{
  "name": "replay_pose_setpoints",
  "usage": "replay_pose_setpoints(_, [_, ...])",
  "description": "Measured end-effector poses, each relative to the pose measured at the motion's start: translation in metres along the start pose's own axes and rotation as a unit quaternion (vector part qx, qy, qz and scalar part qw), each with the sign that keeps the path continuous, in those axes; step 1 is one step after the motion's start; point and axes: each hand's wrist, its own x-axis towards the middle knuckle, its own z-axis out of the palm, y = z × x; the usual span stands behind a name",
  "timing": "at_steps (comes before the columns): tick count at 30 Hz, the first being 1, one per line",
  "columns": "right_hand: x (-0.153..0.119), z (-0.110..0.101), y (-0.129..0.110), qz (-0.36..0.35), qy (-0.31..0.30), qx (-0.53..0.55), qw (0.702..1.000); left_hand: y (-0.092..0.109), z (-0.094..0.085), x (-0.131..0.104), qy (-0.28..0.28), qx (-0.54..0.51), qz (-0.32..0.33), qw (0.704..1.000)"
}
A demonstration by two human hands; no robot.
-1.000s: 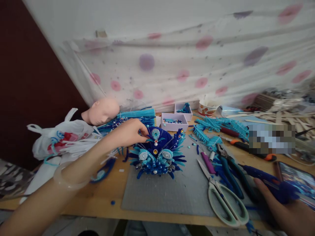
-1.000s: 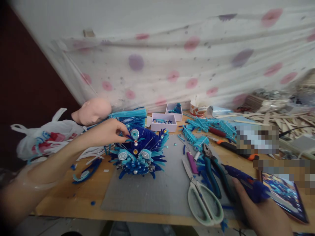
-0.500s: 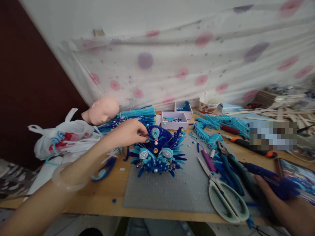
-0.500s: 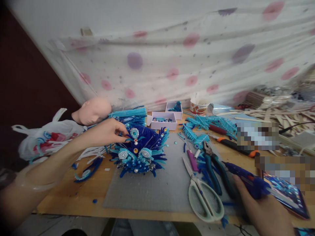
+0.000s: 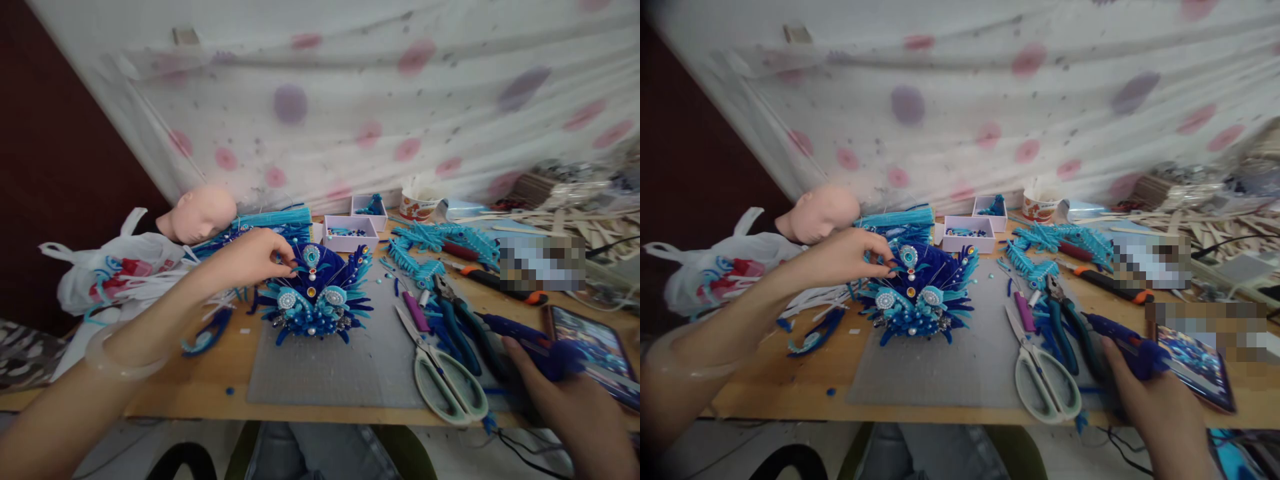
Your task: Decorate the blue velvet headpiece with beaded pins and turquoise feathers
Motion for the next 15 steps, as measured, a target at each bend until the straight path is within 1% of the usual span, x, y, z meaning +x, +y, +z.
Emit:
replay_pose_setpoints(5, [0.0, 0.0, 0.001, 0.006, -0.007, 0.002, 1.0, -0.01, 0.001, 0.0, 0.009, -0.024, -0.012, 1.0])
replay_pose_setpoints(7, [-0.002, -0.002, 0.0, -0.002, -0.009, 0.008, 1.0, -0.013, -0.001, 0.0, 0.011, -0.025, -0.007, 1.0])
replay_pose_setpoints(11, [-0.002, -0.004, 0.001, -0.011, -0.015, -0.007, 1.0, -0.013, -0.01, -0.002, 0.015, -0.034, 0.014, 0.999])
replay_pose_setpoints(13, [0.003, -0.001, 0.005, 0.0, -0.011, -0.02, 1.0, -0.013, -0.015, -0.004, 0.019, -0.033, 0.017, 0.999])
replay_pose_setpoints(15, [0.011, 0.004, 0.012, -0.015, 0.006, -0.013, 1.0, -0.015, -0.021, -0.006, 0.025, -0.032, 0.012, 0.999])
